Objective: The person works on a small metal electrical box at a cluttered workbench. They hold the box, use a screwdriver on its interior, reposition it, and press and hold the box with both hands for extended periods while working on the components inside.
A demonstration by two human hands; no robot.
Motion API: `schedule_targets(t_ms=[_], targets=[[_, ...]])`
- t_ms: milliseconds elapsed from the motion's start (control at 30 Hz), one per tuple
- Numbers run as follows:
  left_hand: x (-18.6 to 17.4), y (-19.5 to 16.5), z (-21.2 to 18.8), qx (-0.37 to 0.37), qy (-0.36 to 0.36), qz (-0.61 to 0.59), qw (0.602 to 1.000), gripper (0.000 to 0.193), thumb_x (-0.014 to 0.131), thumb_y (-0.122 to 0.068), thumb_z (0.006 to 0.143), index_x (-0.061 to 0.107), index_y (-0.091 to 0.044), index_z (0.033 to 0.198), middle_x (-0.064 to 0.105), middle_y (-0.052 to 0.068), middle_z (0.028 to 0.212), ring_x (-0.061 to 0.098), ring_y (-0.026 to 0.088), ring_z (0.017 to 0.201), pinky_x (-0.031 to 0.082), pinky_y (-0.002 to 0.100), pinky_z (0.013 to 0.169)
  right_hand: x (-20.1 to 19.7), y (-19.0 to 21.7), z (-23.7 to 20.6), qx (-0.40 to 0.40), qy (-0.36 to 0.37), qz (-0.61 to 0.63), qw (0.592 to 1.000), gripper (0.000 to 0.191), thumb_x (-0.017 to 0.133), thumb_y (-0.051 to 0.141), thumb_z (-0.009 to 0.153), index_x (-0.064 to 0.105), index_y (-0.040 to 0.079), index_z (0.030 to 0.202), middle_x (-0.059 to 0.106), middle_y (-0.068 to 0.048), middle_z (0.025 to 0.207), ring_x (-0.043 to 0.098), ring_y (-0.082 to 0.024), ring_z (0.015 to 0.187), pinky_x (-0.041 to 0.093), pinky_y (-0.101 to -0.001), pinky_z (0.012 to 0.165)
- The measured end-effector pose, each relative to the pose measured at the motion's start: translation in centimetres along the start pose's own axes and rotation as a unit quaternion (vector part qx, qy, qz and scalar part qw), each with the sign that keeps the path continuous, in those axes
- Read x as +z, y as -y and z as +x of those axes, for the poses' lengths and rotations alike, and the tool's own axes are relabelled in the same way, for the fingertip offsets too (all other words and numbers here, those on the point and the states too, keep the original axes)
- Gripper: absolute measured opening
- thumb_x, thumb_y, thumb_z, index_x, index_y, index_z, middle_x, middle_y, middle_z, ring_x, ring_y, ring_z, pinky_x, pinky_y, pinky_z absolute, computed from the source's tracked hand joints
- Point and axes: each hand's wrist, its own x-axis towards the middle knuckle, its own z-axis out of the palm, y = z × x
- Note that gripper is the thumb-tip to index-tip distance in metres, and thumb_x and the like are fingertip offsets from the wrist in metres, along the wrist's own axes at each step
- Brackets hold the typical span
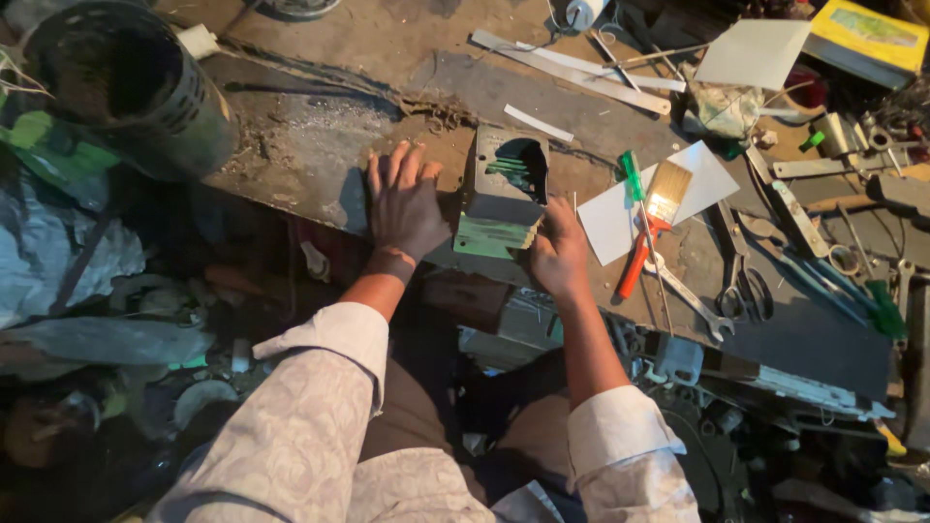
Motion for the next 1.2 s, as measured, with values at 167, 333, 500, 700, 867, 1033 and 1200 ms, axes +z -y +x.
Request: schedule_targets(t_ms=[167,333,500,700,867,1033,1200], targets=[[0.2,-0.2,0.0,-0.018,0.001,-0.003,1.0,0.053,0.076,-0.021,0.066,0.068,-0.007,0.117,0.053,0.018,0.142,0.035,0.039,0.143,0.011,0.067,0.118,-0.4,0.0,-0.3,-0.062,0.023,-0.111,0.992,0.049,0.056,-0.008,0.07,0.069,0.006,0.115,0.057,-0.017,0.103,0.058,-0.038,0.101,0.048,-0.04,0.087],[0.1,0.0,0.1,-0.008,-0.005,0.017,1.0,0.048,0.075,-0.022,0.071,0.068,-0.008,0.117,0.053,0.017,0.144,0.035,0.038,0.147,0.011,0.066,0.122,0.1,-0.6,-0.2,-0.075,0.007,-0.024,0.997,0.052,0.047,-0.01,0.07,0.073,0.009,0.11,0.059,-0.014,0.101,0.063,-0.036,0.097,0.051,-0.04,0.088],[0.4,-0.1,-0.5,0.004,-0.006,-0.03,1.0,0.049,0.078,-0.029,0.073,0.066,-0.004,0.115,0.051,0.021,0.142,0.034,0.041,0.143,0.011,0.068,0.119,0.0,-1.3,-0.6,0.009,0.01,-0.089,0.996,0.041,0.052,-0.01,0.074,0.068,0.006,0.109,0.056,-0.015,0.099,0.06,-0.036,0.094,0.05,-0.0369,0.083],[0.5,0.3,0.0,-0.006,-0.01,0.025,1.0,0.041,0.073,-0.017,0.075,0.068,-0.011,0.115,0.053,0.017,0.146,0.035,0.038,0.149,0.011,0.066,0.122,-0.1,-0.4,-0.2,-0.094,0.01,-0.039,0.995,0.043,0.055,-0.008,0.077,0.071,0.007,0.114,0.061,-0.015,0.107,0.064,-0.037,0.102,0.051,-0.0377,0.089],[0.7,0.2,-0.3,-0.016,0.01,0.023,1.0,0.053,0.074,-0.02,0.067,0.069,-0.009,0.118,0.052,0.019,0.144,0.035,0.038,0.145,0.012,0.065,0.12,0.1,0.0,-0.5,-0.011,-0.001,-0.051,0.999,0.045,0.051,-0.008,0.075,0.071,0.006,0.112,0.057,-0.015,0.104,0.062,-0.036,0.1,0.051,-0.0359,0.09],[0.2,-0.1,0.1,0.0,-0.012,-0.008,1.0,0.054,0.081,-0.036,0.071,0.069,-0.009,0.115,0.053,0.018,0.143,0.035,0.038,0.145,0.013,0.065,0.12,-0.2,-0.4,-0.2,-0.081,0.024,0.001,0.996,0.032,0.062,-0.004,0.083,0.072,0.004,0.112,0.06,-0.014,0.109,0.062,-0.032,0.103,0.049,-0.0363,0.089],[0.3,0.2,-0.2,0.001,-0.01,-0.032,0.999,0.054,0.083,-0.042,0.074,0.069,-0.008,0.113,0.053,0.018,0.142,0.036,0.037,0.144,0.015,0.065,0.121,0.1,-1.2,-0.1,-0.036,0.014,0.041,0.998,0.041,0.051,-0.007,0.08,0.073,0.005,0.111,0.057,-0.014,0.105,0.059,-0.031,0.101,0.048,-0.0344,0.092]])
